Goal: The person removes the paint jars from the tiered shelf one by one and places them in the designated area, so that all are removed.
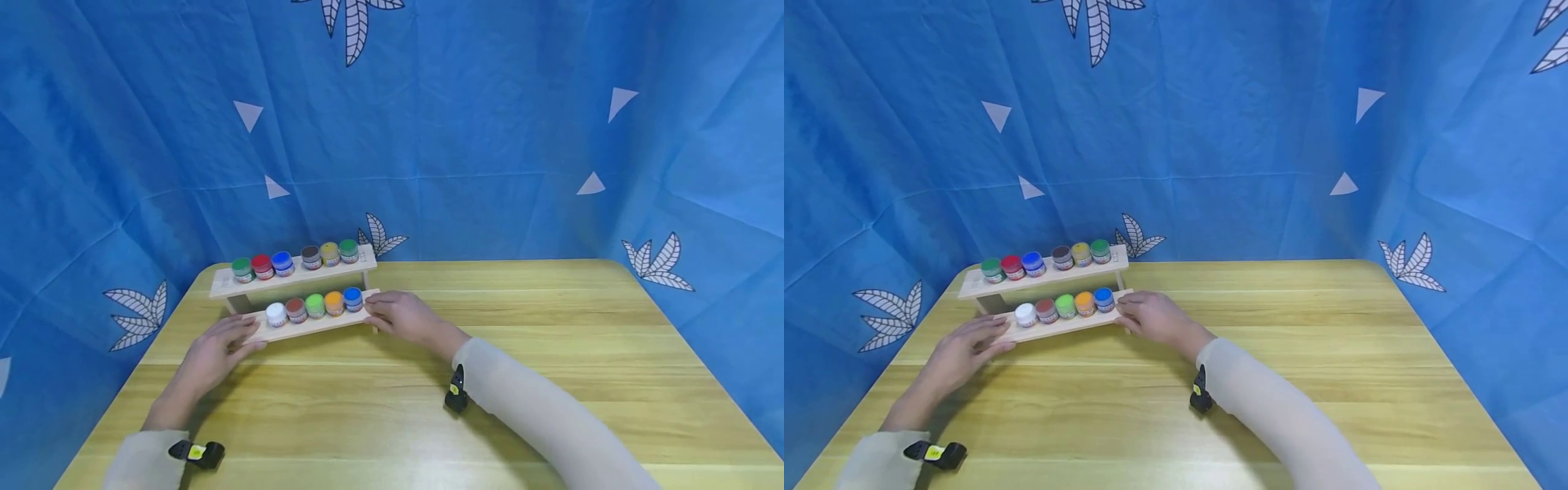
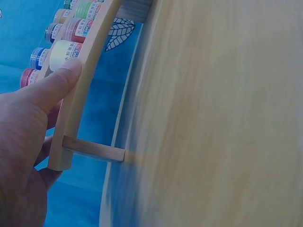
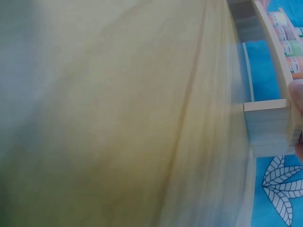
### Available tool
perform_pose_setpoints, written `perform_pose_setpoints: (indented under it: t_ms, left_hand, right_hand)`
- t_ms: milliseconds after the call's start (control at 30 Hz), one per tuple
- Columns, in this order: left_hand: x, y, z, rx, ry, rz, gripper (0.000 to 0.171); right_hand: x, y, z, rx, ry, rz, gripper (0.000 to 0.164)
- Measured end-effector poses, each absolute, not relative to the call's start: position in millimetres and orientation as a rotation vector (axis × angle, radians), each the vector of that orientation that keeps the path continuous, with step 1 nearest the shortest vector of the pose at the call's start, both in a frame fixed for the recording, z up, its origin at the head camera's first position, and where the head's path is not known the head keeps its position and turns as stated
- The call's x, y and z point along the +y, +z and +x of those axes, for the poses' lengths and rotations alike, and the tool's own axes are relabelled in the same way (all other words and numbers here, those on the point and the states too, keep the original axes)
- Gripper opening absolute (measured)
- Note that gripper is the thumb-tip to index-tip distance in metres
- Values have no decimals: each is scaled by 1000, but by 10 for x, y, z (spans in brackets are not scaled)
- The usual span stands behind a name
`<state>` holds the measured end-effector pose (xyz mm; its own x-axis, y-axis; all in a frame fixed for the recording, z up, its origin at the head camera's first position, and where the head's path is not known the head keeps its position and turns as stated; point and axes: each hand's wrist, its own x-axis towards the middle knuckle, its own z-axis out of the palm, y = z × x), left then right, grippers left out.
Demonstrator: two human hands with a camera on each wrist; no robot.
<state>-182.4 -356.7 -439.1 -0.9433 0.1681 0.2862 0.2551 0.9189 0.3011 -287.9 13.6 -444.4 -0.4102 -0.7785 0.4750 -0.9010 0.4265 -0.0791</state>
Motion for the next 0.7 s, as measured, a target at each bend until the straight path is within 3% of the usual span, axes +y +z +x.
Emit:
perform_pose_setpoints:
  t_ms: [700]
  left_hand:
    - [-3464,-4428,-1891,-2808,-566,-408,51]
  right_hand:
    - [404,-4456,-2585,-2267,342,1453,30]
